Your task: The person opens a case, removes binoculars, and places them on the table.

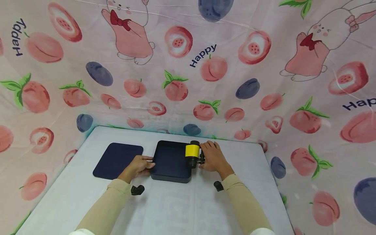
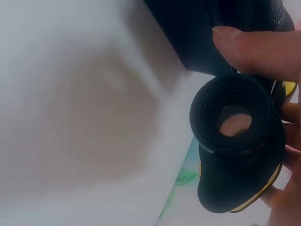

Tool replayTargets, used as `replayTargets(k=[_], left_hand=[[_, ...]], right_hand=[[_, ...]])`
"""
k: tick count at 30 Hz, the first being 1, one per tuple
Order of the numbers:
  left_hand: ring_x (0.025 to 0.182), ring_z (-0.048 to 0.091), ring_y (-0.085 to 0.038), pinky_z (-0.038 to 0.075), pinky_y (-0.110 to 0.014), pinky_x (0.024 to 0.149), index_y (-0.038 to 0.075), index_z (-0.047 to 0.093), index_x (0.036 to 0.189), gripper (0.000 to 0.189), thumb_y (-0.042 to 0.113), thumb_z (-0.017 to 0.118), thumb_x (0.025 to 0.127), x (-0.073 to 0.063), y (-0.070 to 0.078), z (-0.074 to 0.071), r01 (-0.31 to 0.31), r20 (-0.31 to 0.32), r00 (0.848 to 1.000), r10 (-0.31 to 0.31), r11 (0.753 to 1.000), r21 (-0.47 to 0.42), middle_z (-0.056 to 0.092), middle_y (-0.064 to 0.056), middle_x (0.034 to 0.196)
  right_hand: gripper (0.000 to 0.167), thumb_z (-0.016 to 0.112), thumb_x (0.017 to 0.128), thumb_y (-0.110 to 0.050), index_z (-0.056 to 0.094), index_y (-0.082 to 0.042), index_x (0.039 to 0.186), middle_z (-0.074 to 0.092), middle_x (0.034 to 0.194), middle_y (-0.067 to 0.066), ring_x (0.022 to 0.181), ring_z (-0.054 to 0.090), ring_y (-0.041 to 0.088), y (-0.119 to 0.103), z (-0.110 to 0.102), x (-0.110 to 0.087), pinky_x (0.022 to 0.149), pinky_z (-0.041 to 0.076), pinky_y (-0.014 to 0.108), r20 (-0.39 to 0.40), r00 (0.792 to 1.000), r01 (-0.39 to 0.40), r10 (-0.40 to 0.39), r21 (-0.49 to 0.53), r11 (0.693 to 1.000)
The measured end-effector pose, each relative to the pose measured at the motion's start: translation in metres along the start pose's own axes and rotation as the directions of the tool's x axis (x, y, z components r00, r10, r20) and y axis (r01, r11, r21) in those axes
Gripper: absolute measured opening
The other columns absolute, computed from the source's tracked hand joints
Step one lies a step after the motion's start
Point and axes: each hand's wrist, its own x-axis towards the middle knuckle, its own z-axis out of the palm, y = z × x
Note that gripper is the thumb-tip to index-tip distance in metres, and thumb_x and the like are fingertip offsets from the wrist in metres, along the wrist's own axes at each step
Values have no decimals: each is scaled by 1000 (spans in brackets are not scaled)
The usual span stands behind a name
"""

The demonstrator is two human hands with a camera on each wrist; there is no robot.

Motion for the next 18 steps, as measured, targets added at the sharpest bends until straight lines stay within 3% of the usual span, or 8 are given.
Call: replayTargets(k=[18], left_hand=[[125, 67, -39, 58, -50, 101, -4, 59, 142, 49, -4, 70, 95, 1, 0, 0, -1, -12, 1000, 1, 1000, 25, 63, -31, 139]], right_hand=[[90, 94, 73, -36, 50, -3, 145, 59, 144, 15, 142, 44, 39, 25, 2, -8, 124, 28, 66, -11, 1000, -8, 8, 17, 1000]])
